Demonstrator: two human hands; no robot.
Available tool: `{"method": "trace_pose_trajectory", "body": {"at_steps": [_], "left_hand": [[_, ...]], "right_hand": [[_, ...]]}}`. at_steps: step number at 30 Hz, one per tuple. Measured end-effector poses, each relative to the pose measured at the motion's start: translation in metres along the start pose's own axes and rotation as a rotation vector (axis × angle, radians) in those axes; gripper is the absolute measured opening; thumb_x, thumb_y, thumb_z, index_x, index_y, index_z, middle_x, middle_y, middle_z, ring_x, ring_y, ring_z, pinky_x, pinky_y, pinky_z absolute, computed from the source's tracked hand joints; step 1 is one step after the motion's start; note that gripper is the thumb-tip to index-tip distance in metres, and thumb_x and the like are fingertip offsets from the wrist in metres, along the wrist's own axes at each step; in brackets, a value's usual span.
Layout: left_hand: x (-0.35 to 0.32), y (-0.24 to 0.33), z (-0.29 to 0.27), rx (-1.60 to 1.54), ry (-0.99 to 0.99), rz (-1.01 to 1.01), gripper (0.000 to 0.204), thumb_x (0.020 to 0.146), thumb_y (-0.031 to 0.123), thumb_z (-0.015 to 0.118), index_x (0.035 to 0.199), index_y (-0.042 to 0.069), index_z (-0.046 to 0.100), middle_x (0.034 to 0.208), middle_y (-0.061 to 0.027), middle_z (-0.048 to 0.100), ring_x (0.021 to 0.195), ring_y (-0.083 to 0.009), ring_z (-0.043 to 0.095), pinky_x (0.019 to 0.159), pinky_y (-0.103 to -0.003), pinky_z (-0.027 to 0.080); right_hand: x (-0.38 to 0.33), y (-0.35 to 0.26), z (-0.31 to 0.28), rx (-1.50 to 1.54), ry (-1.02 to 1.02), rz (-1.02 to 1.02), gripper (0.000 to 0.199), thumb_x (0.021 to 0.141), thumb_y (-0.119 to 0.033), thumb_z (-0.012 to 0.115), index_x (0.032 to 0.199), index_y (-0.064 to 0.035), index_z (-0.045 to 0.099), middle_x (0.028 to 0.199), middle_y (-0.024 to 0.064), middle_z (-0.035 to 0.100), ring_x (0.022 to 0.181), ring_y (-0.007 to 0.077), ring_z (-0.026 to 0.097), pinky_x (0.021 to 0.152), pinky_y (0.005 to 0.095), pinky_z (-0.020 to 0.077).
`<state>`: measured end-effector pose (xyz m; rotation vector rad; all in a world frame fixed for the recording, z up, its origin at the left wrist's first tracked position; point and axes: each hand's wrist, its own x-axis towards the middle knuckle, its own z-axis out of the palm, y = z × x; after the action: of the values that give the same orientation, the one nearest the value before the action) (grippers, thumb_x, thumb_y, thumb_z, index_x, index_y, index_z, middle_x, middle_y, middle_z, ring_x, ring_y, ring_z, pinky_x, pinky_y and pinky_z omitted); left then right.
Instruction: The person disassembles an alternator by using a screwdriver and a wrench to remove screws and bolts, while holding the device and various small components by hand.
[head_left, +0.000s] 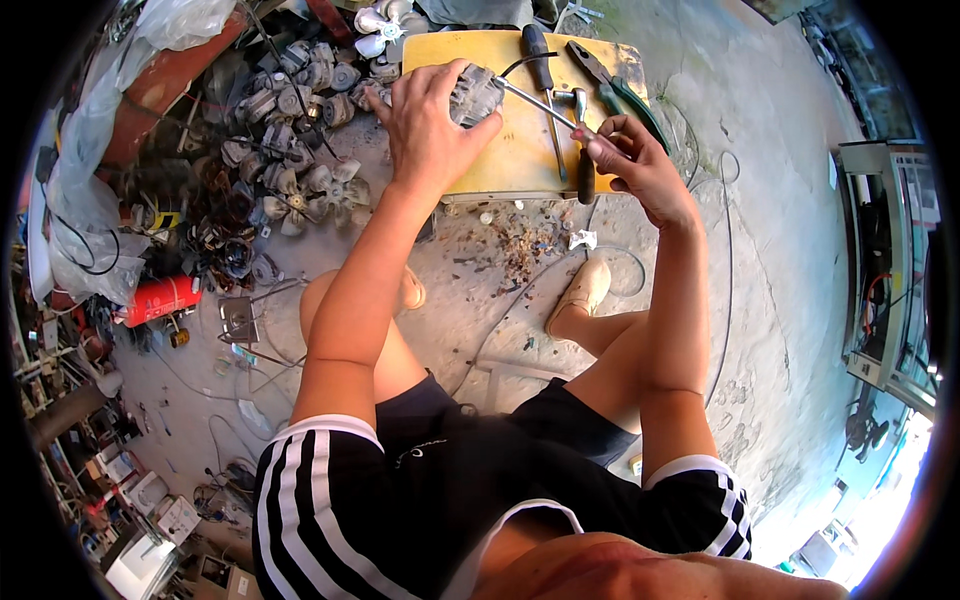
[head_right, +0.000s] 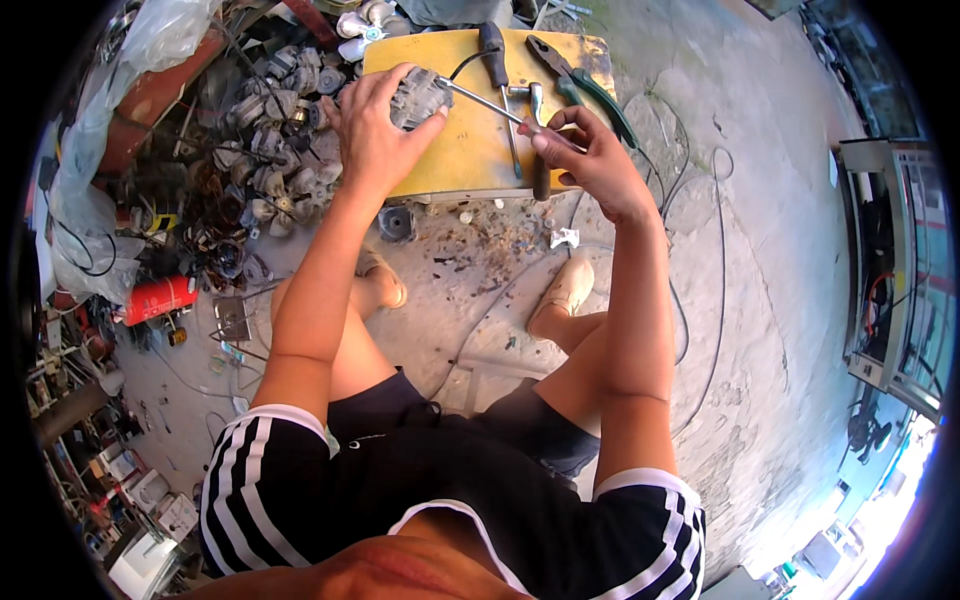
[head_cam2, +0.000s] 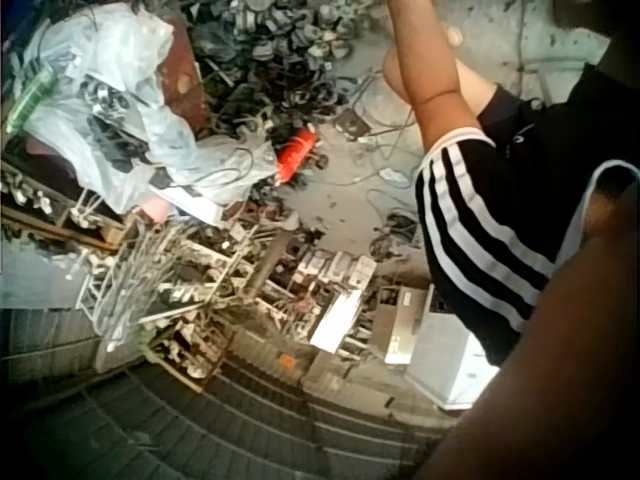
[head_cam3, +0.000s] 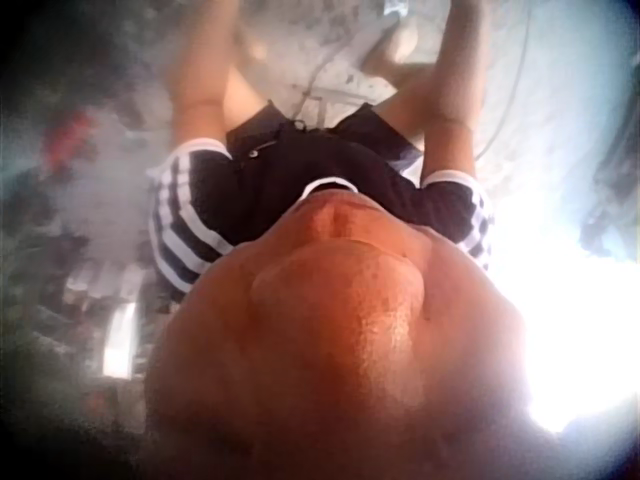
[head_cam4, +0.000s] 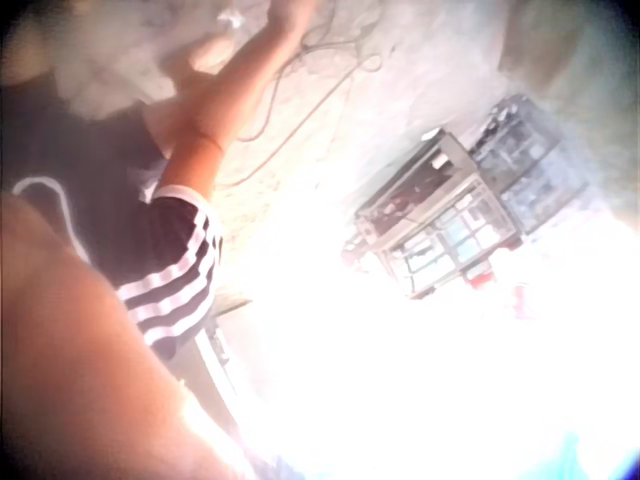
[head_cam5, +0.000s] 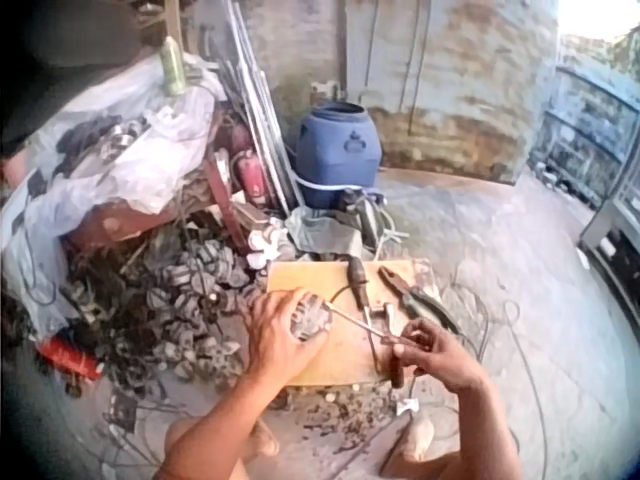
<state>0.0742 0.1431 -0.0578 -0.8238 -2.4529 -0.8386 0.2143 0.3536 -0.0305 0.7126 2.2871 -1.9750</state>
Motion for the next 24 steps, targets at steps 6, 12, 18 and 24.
{"method": "trace_pose_trajectory", "body": {"at_steps": [6,12,18,24], "left_hand": [[0.000,0.001,-0.003,0.032,-0.025,-0.005,0.060,0.065,0.041,0.076,0.118,0.017,0.060,0.114,-0.0034,0.057,0.117,-0.0251,0.047,0.106,-0.070,0.010],[0.000,0.003,-0.006,-0.005,-0.037,-0.016,0.058,0.067,0.038,0.075,0.118,0.016,0.059,0.115,-0.0053,0.059,0.118,-0.0288,0.046,0.104,-0.069,0.014],[0.000,0.004,-0.007,-0.007,-0.038,-0.021,0.058,0.067,0.038,0.075,0.118,0.016,0.059,0.115,-0.0054,0.058,0.118,-0.0288,0.046,0.104,-0.070,0.013],[-0.001,0.003,-0.005,-0.010,-0.033,-0.016,0.058,0.068,0.038,0.075,0.119,0.016,0.059,0.115,-0.0055,0.058,0.118,-0.0288,0.046,0.104,-0.070,0.013]], "right_hand": [[0.003,-0.006,-0.014,-0.010,-0.198,0.082,0.041,0.093,-0.049,0.054,0.107,-0.0126,0.066,0.091,-0.0007,0.064,0.069,0.0048,0.049,0.059,0.0190,0.0372],[0.000,-0.015,-0.012,0.131,-0.163,0.196,0.037,0.093,-0.045,0.057,0.107,-0.0124,0.067,0.089,-0.0022,0.062,0.063,0.0040,0.045,0.054,0.0182,0.0335],[-0.001,-0.009,0.001,-0.021,-0.042,0.021,0.036,0.093,-0.041,0.059,0.106,-0.0085,0.066,0.082,-0.0011,0.061,0.064,0.0048,0.045,0.055,0.0194,0.0340],[0.006,-0.001,-0.007,-0.031,-0.180,-0.008,0.041,0.090,-0.040,0.064,0.113,-0.0062,0.059,0.087,0.0018,0.063,0.077,0.0065,0.053,0.065,0.0228,0.0404]]}}
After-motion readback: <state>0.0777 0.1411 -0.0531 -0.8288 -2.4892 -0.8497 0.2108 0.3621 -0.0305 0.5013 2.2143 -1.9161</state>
